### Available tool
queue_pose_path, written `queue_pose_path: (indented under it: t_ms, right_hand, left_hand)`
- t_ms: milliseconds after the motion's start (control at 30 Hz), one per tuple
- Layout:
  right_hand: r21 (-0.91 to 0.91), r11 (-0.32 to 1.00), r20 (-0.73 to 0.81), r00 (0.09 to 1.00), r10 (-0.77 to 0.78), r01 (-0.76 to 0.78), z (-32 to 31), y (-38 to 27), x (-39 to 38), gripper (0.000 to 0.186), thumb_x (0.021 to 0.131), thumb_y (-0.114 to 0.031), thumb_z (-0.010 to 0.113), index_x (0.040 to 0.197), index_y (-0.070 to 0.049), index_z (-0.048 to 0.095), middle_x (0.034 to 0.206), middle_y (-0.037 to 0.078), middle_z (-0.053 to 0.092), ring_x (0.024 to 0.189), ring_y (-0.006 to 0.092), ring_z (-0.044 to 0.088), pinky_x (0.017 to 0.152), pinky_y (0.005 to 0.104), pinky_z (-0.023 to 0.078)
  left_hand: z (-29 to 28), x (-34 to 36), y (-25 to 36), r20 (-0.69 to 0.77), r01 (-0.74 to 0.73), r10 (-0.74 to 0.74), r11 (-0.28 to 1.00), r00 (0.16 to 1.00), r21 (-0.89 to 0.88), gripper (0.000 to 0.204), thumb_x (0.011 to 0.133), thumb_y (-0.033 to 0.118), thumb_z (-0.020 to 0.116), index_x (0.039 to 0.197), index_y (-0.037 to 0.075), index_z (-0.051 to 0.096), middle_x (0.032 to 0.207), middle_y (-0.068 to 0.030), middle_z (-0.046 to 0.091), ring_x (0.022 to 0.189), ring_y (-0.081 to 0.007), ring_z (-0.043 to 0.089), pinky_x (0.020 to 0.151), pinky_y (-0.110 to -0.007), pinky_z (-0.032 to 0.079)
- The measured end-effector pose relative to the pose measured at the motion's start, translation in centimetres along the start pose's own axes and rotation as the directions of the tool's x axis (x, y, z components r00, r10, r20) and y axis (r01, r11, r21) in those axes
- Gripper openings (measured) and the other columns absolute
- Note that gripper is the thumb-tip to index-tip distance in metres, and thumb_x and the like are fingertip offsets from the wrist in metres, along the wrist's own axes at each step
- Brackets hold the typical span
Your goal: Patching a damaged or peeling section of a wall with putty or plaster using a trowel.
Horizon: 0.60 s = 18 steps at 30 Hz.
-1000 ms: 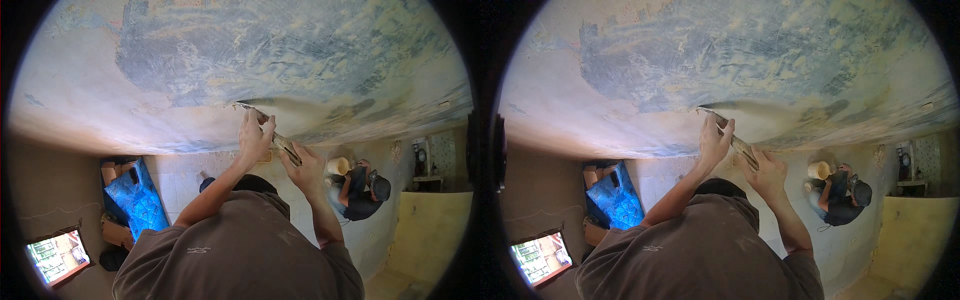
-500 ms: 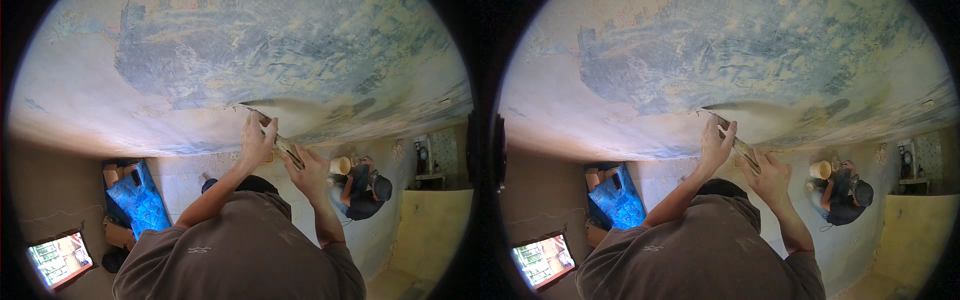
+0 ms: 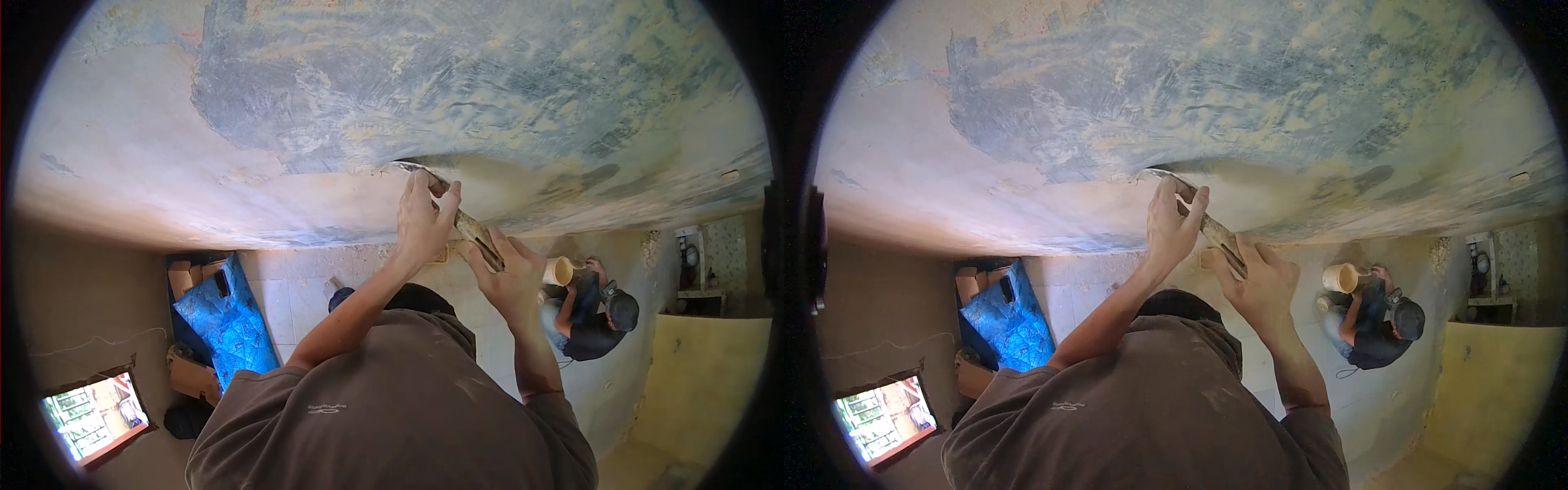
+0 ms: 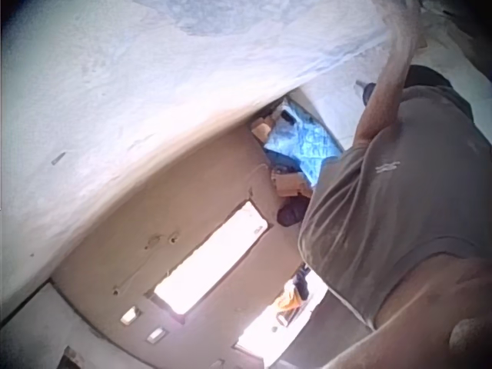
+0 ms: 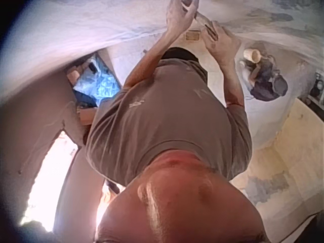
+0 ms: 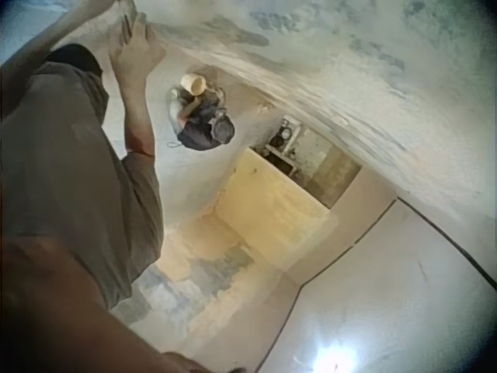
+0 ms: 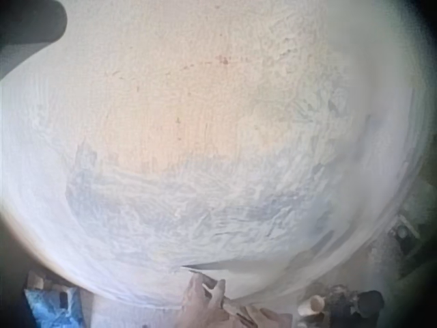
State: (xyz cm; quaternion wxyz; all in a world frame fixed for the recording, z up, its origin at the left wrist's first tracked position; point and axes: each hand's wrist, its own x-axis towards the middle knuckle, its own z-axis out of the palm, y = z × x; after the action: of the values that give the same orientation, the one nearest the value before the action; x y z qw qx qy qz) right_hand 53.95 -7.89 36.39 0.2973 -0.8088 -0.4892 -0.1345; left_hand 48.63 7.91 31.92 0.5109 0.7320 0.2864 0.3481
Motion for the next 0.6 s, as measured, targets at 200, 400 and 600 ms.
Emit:
queue_pose_path:
  t_ms: [200, 400, 600]
  right_hand:
    - [0.001, 1.000, 0.037, 0.999, 0.003, -0.003, 0.1, 0.5, -1.0, 0.039, 0.080, -0.030, 0.079, 0.106, -0.003, 0.070, 0.073, 0.010, 0.068, 0.056, 0.0263, 0.066, 0.049, 0.0380, 0.050]
    - [0.023, 1.000, 0.011, 1.000, 0.013, -0.013, 0.5, 1.4, -0.1, 0.038, 0.079, -0.030, 0.079, 0.106, -0.003, 0.070, 0.072, 0.011, 0.068, 0.056, 0.0284, 0.066, 0.050, 0.0379, 0.051]
    - [0.107, 0.994, 0.022, 0.999, 0.024, -0.026, 0.4, 1.5, -1.0, 0.035, 0.080, -0.027, 0.078, 0.103, -0.002, 0.070, 0.072, 0.011, 0.068, 0.057, 0.0285, 0.066, 0.051, 0.0367, 0.051]
  left_hand:
    - [-0.3, -1.3, -1.3, 0.048, 0.046, -0.045, 0.999, 0.998, -0.029, 0.029, 0.093, 0.024, 0.068, 0.092, -0.001, 0.052, 0.086, -0.0163, 0.058, 0.072, -0.0313, 0.057, 0.065, -0.043, 0.047]
    - [1.4, -0.3, -1.4, -0.051, -0.072, 0.076, 0.994, 0.996, 0.077, 0.029, 0.093, 0.025, 0.068, 0.092, 0.000, 0.053, 0.087, -0.0156, 0.058, 0.072, -0.0315, 0.058, 0.066, -0.043, 0.048]
    - [0.1, -1.3, -1.0, 0.028, 0.011, -0.011, 1.000, 1.000, 0.000, 0.028, 0.094, 0.025, 0.068, 0.092, 0.000, 0.054, 0.087, -0.0151, 0.059, 0.072, -0.0277, 0.059, 0.063, -0.040, 0.048]
